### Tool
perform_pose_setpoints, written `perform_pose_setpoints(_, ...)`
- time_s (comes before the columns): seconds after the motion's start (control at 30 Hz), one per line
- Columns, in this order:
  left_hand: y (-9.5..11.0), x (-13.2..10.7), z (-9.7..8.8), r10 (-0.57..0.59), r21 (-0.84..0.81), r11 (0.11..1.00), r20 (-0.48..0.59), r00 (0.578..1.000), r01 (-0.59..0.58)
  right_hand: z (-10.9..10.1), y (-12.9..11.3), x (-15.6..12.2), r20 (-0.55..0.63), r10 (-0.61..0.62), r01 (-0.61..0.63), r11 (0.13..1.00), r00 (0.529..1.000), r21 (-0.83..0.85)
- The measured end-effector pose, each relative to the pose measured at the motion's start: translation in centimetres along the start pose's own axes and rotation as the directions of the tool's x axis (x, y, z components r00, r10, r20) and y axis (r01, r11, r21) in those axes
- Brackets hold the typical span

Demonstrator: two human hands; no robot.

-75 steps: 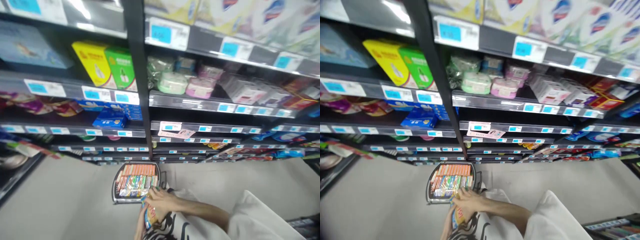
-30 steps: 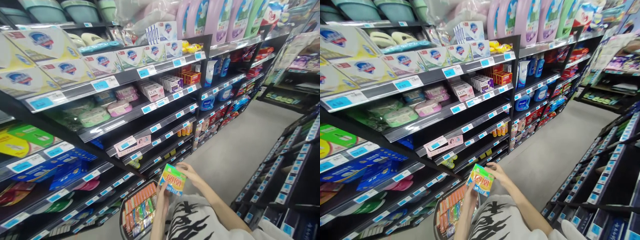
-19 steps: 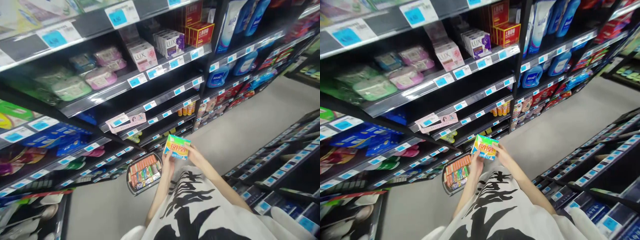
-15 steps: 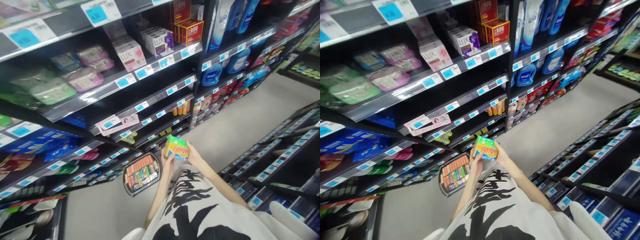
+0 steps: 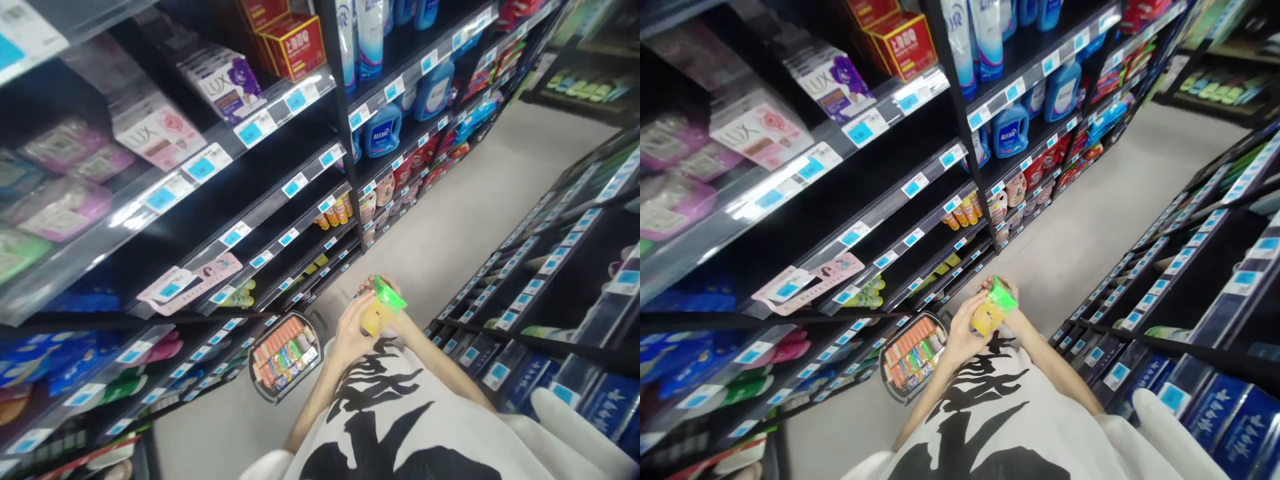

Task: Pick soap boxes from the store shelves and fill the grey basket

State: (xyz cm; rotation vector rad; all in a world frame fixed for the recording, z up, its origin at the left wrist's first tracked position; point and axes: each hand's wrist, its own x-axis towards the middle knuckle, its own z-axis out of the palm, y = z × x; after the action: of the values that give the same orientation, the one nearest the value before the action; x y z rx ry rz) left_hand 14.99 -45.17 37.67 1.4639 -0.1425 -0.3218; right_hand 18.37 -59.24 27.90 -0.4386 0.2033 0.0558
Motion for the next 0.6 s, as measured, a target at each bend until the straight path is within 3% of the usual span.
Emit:
perform_pose_setpoints(0.03,-0.1,0.6,-0.3,-0.058,-0.025,0.998,-0.042,0.997,0.057,-0.4,-0.2,0.0,-0.141,0.028,-0.031,0.999,0.99,-0.019)
perform_pose_setpoints(0.07,-0.3,1.4,-0.8,-0.096,-0.009,0.995,-0.061,0.994,0.096,-0.7,-0.4,0.0,-0.31,0.041,-0.06,0.997,0.95,-0.053)
perform_pose_setpoints(0.13,-1.2,3.4,-2.1,-0.168,0.089,0.981,-0.035,0.985,0.171,-1.0,-0.8,0.1,-0.598,-0.017,-0.125,0.973,0.802,-0.196)
perform_pose_setpoints(0.17,-1.7,4.7,-2.8,-0.212,0.153,0.966,0.004,0.977,0.208,-1.0,-1.0,0.1,-0.66,-0.089,-0.157,0.939,0.746,-0.305)
perform_pose_setpoints(0.2,-2.3,6.0,-3.4,-0.255,0.222,0.946,0.052,0.966,0.238,-1.0,-1.2,0.3,-0.66,-0.172,-0.177,0.887,0.731,-0.427)
perform_pose_setpoints(0.27,-3.2,8.7,-4.5,-0.31,0.352,0.904,0.154,0.938,0.241,-0.5,-1.5,0.8,-0.584,-0.298,-0.196,0.747,0.755,-0.635)
perform_pose_setpoints(0.33,-3.8,11.4,-5.3,-0.31,0.422,0.887,0.237,0.921,0.19,0.2,-1.9,1.7,-0.538,-0.323,-0.225,0.657,0.778,-0.719)
perform_pose_setpoints(0.4,-4.0,13.9,-6.0,-0.314,0.423,0.889,0.28,0.907,0.177,0.9,-2.3,3.2,-0.541,-0.307,-0.216,0.682,0.783,-0.699)
perform_pose_setpoints(0.47,-4.1,16.4,-6.9,-0.349,0.381,0.894,0.267,0.898,0.235,1.4,-2.5,5.2,-0.542,-0.3,-0.132,0.774,0.785,-0.619)
perform_pose_setpoints(0.6,-3.6,21.5,-10.2,-0.466,0.206,0.875,0.108,0.878,0.439,1.0,-2.5,9.1,-0.507,-0.34,0.081,0.882,0.792,-0.465)
